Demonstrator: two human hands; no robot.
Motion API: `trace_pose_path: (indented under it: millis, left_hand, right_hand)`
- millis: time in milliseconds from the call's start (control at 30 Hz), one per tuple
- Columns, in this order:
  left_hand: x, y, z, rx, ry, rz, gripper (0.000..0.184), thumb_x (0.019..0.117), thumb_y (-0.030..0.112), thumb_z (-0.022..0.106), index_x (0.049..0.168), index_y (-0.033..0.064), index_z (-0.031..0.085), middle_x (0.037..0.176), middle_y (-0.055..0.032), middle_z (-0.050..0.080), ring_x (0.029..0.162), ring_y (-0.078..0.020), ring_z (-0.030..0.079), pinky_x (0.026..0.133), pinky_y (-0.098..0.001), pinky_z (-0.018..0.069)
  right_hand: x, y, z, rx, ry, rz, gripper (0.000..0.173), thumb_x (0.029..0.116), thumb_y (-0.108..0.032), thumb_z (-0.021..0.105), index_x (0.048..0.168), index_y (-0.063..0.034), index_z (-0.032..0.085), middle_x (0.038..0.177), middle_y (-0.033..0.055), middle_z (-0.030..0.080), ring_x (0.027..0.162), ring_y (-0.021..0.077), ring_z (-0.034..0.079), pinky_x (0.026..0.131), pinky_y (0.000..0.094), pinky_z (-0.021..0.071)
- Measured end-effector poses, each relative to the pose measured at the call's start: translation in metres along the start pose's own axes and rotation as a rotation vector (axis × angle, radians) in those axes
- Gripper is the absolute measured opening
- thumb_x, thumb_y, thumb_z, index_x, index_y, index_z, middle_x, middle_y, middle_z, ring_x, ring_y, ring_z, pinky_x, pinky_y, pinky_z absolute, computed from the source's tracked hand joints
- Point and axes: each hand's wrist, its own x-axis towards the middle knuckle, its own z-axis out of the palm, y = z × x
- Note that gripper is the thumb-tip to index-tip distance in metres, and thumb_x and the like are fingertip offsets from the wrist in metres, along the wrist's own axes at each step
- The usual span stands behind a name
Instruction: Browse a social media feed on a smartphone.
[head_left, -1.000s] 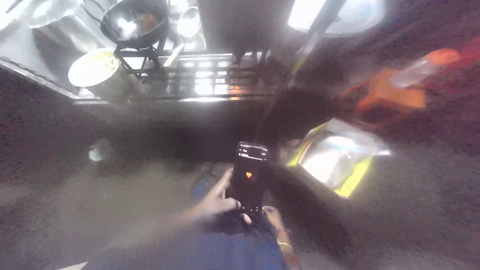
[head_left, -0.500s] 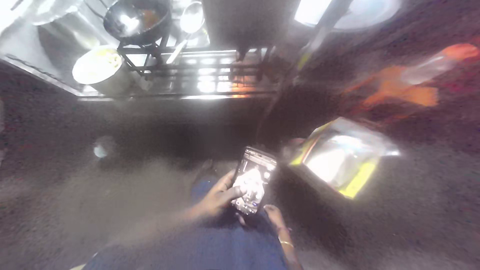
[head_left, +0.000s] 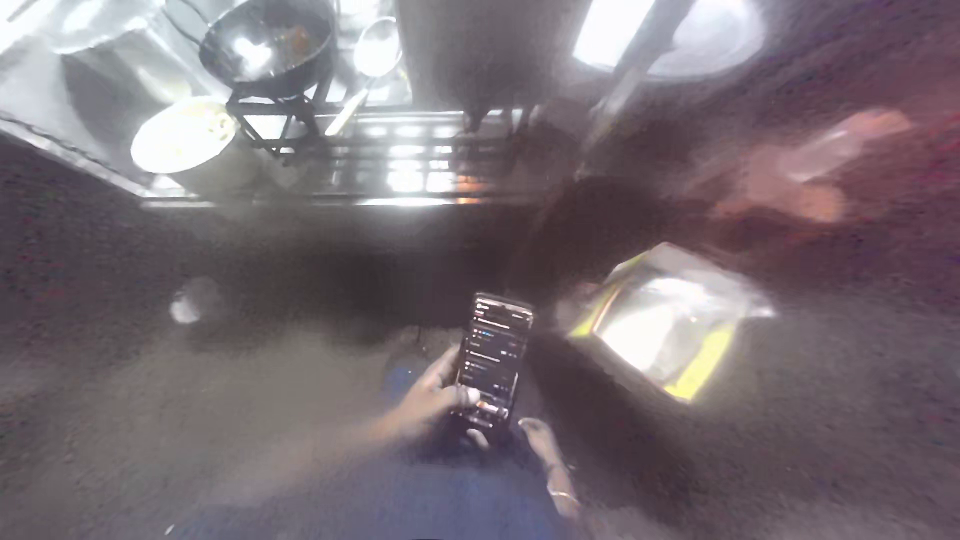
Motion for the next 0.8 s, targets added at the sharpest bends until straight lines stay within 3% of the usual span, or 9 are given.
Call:
trace_pose_path:
  millis: [67,167,267,467,633,800]
  left_hand:
    - [0.0,0.0,0.0,0.015,-0.023,0.003,0.061,0.0939,0.006,0.056,0.148,0.0036,0.027,0.126,-0.0009,0.064,0.11,-0.0128,0.067,0.092,-0.0348,0.0584]
    - [-0.001,-0.002,-0.004,-0.04,-0.064,0.016,0.062,0.0932,-0.001,0.053,0.149,0.0067,0.027,0.129,-0.0053,0.063,0.111,-0.0178,0.067,0.091,-0.0392,0.0596]
    - [-0.001,-0.004,-0.005,-0.003,-0.079,0.037,0.062,0.0923,-0.001,0.052,0.149,0.0048,0.028,0.129,-0.0063,0.063,0.112,-0.0167,0.066,0.095,-0.038,0.0571]
    - [0.001,-0.005,-0.005,-0.082,-0.1,0.016,0.06,0.093,-0.001,0.05,0.148,0.0097,0.029,0.129,-0.0098,0.063,0.11,-0.0254,0.068,0.081,-0.0472,0.0624]
    - [0.002,-0.003,0.0,-0.107,-0.067,-0.035,0.06,0.0931,0.0,0.052,0.148,0.0101,0.029,0.126,-0.0095,0.064,0.105,-0.0257,0.07,0.078,-0.0462,0.0636]
    - [0.003,-0.001,0.001,-0.094,-0.077,-0.031,0.057,0.094,0.0,0.052,0.146,0.0118,0.031,0.126,-0.0082,0.064,0.106,-0.0253,0.07,0.075,-0.0461,0.0641]
  right_hand:
    - [0.002,0.005,0.0,0.011,0.014,0.001,0.026,0.1015,-0.018,0.062,0.12,-0.0005,0.069,0.111,0.0186,0.071,0.099,0.0272,0.069,0.091,0.0457,0.0556]
    - [0.002,0.001,0.002,0.002,0.0,0.019,0.03,0.1024,-0.018,0.061,0.125,0.0016,0.066,0.118,0.022,0.069,0.106,0.0309,0.068,0.095,0.0476,0.0541]
    - [0.006,0.005,0.001,-0.019,-0.008,0.017,0.028,0.1027,-0.019,0.06,0.122,0.0001,0.068,0.112,0.0202,0.07,0.097,0.029,0.069,0.088,0.0472,0.0565]
    - [0.003,-0.001,-0.001,0.005,-0.008,0.023,0.029,0.1036,-0.017,0.059,0.124,0.0023,0.066,0.114,0.0214,0.07,0.101,0.03,0.068,0.091,0.0475,0.0549]
    - [-0.001,-0.003,-0.002,0.043,-0.002,0.036,0.029,0.1031,-0.016,0.06,0.124,0.0026,0.066,0.116,0.0219,0.069,0.102,0.0295,0.069,0.092,0.0463,0.0552]
    - [-0.007,-0.009,-0.005,0.04,-0.012,0.035,0.028,0.1038,-0.015,0.059,0.125,0.0028,0.065,0.113,0.021,0.069,0.095,0.027,0.068,0.086,0.0441,0.0556]
